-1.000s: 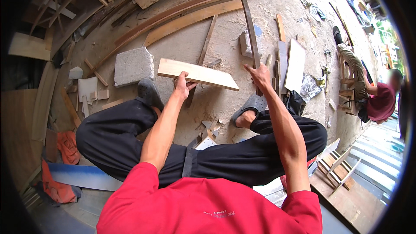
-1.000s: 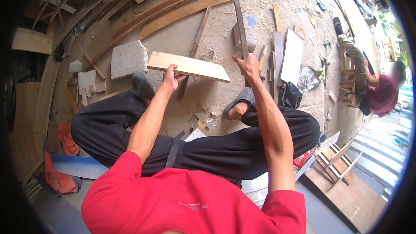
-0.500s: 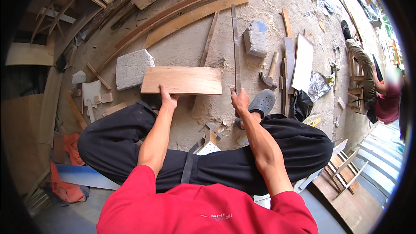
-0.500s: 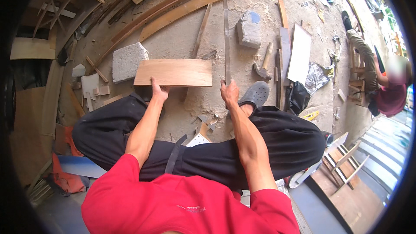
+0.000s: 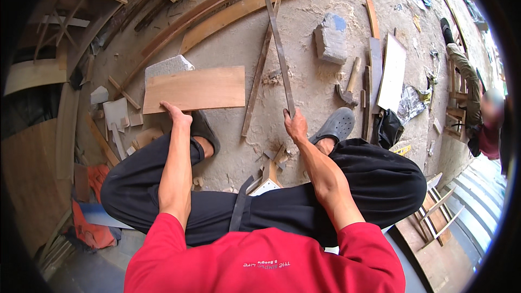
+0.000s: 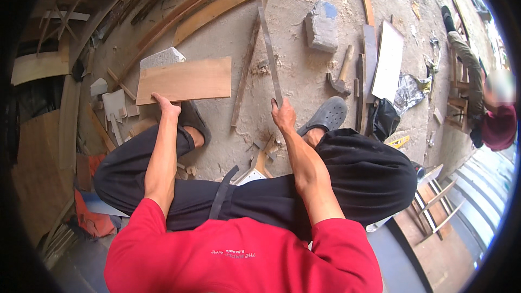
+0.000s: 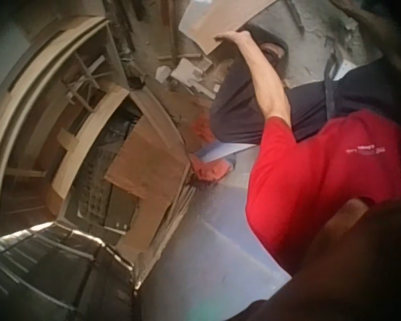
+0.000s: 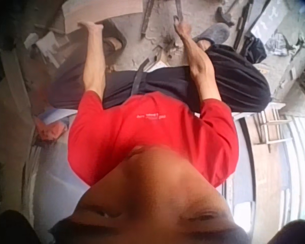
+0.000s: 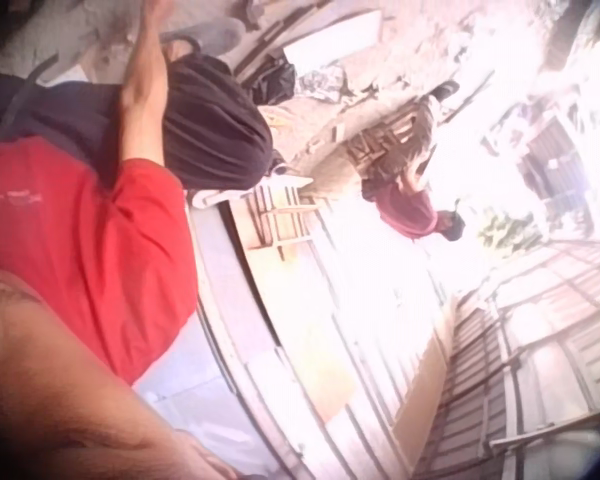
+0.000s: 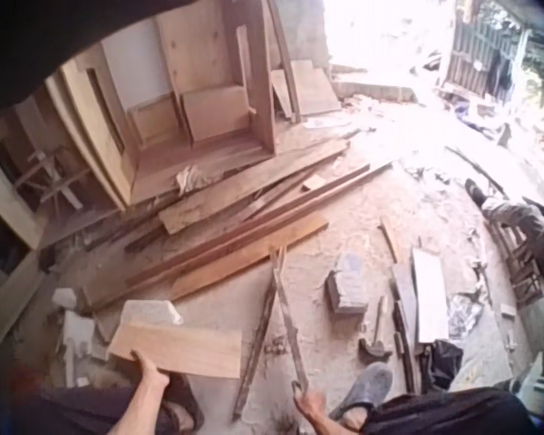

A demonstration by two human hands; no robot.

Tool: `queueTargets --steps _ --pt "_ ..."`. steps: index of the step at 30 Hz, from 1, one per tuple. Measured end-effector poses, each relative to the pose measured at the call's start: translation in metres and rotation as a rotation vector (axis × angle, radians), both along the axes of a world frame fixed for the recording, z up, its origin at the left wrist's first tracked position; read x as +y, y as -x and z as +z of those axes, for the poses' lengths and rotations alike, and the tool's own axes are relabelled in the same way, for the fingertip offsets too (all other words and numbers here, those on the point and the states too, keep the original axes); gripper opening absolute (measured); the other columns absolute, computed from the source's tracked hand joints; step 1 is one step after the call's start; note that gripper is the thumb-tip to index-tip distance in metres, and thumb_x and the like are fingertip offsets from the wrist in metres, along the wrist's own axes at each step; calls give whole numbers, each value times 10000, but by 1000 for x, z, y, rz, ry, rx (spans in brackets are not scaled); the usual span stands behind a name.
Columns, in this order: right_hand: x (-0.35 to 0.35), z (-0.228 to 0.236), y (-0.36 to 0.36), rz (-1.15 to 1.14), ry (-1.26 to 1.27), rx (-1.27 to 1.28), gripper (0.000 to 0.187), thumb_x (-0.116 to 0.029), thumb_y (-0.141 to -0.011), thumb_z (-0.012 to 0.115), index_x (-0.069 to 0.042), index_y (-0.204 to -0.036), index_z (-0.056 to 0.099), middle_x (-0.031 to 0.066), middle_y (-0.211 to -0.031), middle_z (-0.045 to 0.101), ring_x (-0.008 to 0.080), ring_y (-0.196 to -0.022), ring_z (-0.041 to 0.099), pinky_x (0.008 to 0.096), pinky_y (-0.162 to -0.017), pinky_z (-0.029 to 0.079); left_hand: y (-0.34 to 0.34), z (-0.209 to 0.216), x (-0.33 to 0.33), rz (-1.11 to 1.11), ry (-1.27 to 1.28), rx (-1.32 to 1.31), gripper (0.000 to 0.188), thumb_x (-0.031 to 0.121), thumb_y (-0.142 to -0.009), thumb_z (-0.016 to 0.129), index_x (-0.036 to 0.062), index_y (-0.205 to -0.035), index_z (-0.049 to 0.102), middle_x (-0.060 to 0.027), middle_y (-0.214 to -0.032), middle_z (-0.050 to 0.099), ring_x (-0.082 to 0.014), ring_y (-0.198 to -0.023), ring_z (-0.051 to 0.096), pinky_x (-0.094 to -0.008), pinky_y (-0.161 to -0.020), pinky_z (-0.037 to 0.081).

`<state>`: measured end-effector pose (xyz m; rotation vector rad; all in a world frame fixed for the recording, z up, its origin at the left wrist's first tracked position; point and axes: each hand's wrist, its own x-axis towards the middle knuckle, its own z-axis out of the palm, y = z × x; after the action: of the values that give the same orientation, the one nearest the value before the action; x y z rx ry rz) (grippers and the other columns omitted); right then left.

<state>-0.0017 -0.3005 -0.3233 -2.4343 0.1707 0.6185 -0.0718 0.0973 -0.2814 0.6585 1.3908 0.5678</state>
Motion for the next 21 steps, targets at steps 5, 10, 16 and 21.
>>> queueTargets --steps 5,10,16,21 --pt "16 5 1 114 -18 25 443 -467 -913 577 -38 -1020 578 273 -913 660 472 -888 625 529 -763 478 4 1 -8 69 64 21 825 803 -859 328 248 -1469 338 -8 -1483 401 -248 -1279 445 -474 -988 418" --pt "27 0 -4 265 -51 54 449 -455 -906 580 -19 -1008 555 273 -931 655 461 -912 629 524 -783 488 28 -4 9 138 80 39 819 819 -842 348 239 -1418 397 -4 -1423 461 -239 -1219 488 -447 -930 450" --pt "26 -4 4 219 -4 83 475 -444 -903 591 -17 -1103 527 261 -1008 649 451 -957 618 507 -813 480 36 9 -1 170 67 43 829 819 -812 432 226 -1390 420 -5 -1381 497 -227 -1172 512 -373 -845 478" --pt "25 -5 5 270 -20 9 519 -430 -887 629 -12 -1176 520 259 -1107 621 410 -1060 594 472 -873 476 42 1 -7 184 88 57 842 833 -769 487 221 -1346 447 -3 -1303 529 -211 -1101 534 -351 -786 491"
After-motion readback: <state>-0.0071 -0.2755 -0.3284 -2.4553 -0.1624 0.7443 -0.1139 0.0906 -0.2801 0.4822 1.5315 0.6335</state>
